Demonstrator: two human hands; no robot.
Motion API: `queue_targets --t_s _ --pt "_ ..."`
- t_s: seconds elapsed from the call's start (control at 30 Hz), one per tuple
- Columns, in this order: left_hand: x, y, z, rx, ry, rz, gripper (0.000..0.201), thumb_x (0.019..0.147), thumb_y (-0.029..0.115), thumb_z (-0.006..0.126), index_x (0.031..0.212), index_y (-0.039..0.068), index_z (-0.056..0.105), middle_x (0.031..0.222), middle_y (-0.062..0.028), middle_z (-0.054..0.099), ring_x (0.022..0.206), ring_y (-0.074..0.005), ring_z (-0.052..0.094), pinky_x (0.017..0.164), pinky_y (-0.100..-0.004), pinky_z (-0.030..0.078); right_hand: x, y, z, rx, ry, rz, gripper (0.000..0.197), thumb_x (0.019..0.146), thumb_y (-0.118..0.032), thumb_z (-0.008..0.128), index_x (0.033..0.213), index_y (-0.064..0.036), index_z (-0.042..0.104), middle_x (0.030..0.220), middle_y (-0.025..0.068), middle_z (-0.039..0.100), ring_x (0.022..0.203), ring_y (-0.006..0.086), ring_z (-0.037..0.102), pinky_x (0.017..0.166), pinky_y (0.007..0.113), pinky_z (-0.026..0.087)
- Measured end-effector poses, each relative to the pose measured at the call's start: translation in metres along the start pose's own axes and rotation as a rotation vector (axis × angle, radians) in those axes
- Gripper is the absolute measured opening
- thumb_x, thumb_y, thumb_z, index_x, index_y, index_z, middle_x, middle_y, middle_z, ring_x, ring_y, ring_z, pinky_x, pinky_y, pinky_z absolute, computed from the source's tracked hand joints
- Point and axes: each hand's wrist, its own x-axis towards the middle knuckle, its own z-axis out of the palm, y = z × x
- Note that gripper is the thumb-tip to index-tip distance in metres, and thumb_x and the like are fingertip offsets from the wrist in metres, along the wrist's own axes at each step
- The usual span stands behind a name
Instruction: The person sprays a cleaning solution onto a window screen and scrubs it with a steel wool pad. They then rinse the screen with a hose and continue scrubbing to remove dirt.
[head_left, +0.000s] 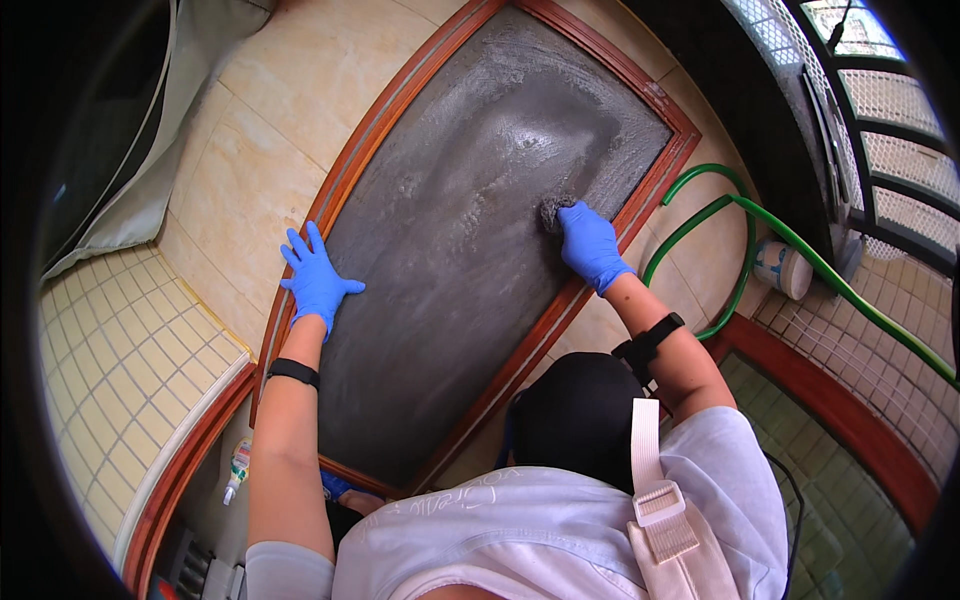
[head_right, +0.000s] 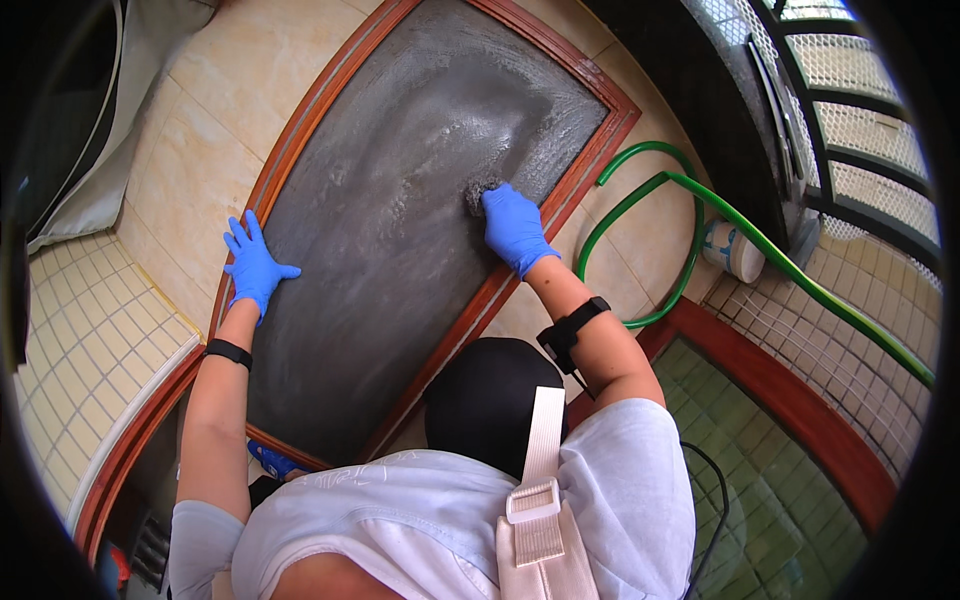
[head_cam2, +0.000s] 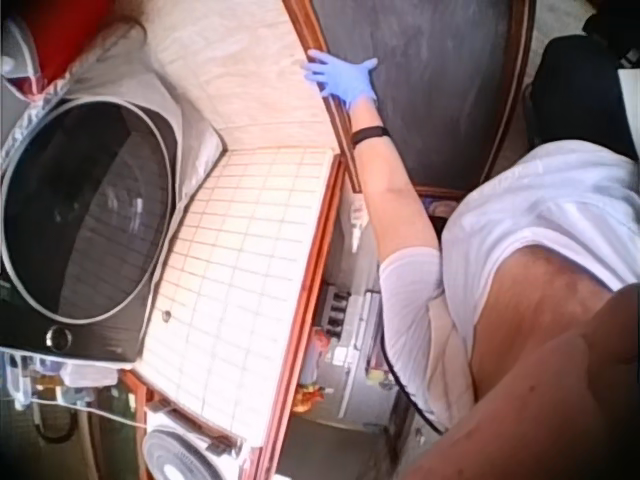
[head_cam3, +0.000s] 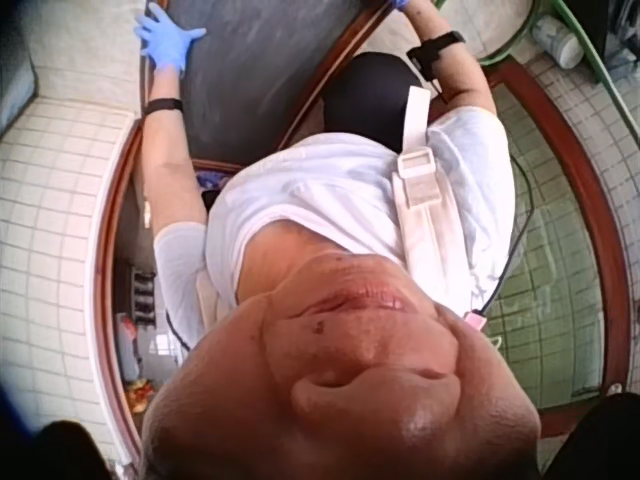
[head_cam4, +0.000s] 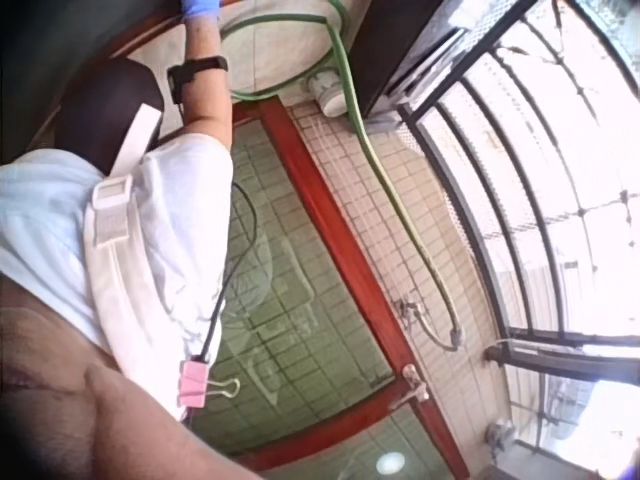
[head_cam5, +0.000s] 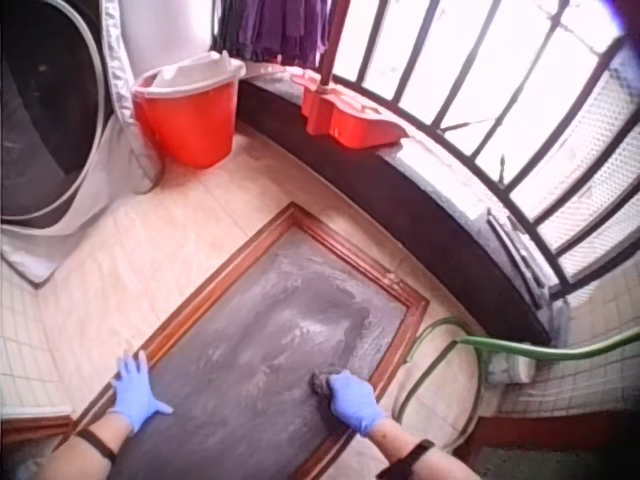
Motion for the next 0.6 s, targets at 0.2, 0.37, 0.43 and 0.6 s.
queue_targets --t_s 0.2,0.37,0.43,0.6 --pt "0.007 0.009 0.006 0.002 0.017 0.041 0.139 0.049 0.040 0.090 0.149 0.016 -0.003 0.153 -0.0219 0.004 0.139 -0.0441 0.011 0.094 -0.0705 0.033 0.092 0.146 -0.077 -0.068 0.280 0.477 0.035 0.085 -0.029 0.050 0.111 -0.0057 0.055 0.104 0.0244 0.063 0.099 0.0394 0.061 0.083 0.047 0.048" --pt "0.004 0.012 0.006 0.003 0.022 0.052 0.138 0.050 0.041 0.089 0.149 0.015 -0.003 0.153 -0.0216 0.004 0.139 -0.0440 0.012 0.094 -0.0701 0.033 0.093 0.144 -0.071 0.023 0.257 0.623 0.038 0.084 -0.031 0.050 0.109 -0.0043 0.061 0.109 0.0248 0.062 0.102 0.0400 0.060 0.087 0.047 0.047" --pt "0.006 0.007 0.003 0.017 0.006 0.032 0.138 0.050 0.041 0.089 0.149 0.015 -0.003 0.153 -0.0213 0.004 0.139 -0.0439 0.012 0.094 -0.0699 0.034 0.056 0.087 -0.040 0.019 0.164 0.566 0.030 0.081 -0.022 0.051 0.104 -0.0055 0.060 0.104 0.0231 0.064 0.100 0.0390 0.061 0.086 0.046 0.047" --pt "-0.003 -0.002 0.007 0.022 0.000 0.020 0.138 0.050 0.042 0.089 0.149 0.015 -0.003 0.153 -0.0210 0.004 0.139 -0.0436 0.012 0.094 -0.0698 0.034 0.014 0.021 -0.025 0.025 -0.198 0.159 0.028 0.079 -0.021 0.054 0.102 -0.0066 0.059 0.103 0.0213 0.064 0.099 0.0384 0.060 0.086 0.046 0.047"
